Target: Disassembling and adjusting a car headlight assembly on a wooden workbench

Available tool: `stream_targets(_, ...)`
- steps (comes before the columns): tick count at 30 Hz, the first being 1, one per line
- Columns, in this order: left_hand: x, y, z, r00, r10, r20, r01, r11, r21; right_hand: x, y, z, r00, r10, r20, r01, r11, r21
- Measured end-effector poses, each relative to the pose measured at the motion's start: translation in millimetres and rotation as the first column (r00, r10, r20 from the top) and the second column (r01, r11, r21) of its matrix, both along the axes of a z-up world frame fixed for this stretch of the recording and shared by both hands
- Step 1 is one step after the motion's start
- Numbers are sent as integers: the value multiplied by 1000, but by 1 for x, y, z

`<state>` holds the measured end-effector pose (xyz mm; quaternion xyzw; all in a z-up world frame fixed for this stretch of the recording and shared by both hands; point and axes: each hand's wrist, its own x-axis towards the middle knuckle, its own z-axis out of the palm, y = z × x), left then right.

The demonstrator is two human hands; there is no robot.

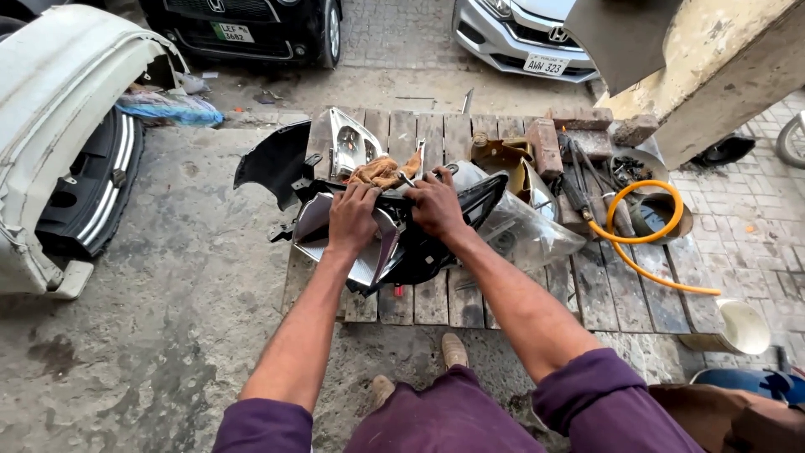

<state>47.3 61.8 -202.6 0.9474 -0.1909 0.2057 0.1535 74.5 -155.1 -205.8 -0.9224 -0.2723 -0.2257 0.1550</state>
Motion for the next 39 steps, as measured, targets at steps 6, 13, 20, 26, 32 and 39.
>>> stream_targets(6,-5,-9,47,995,-99,6,99,995,-6,1,-26,25,995,56,-82,-42,985,168)
stream_targets(13,47,-2,32,988,-109,-109,116,992,59,-3,-36,85,988,95,-118,-66,972,227)
stream_targets(20,42,4,76,975,-213,-69,205,972,-116,-9,-26,130,991,118,-66,-107,984,145)
stream_targets(26,28,3,93,964,-262,-41,249,946,-207,-18,-25,150,989,143,-48,-135,981,139)
stream_targets(32,1,-7,127,978,-210,9,210,975,-70,-20,-37,159,968,214,-134,-177,954,242)
stream_targets(39,2,-27,103,985,15,-170,-1,996,86,-16,-29,148,977,151,-151,-142,988,64)
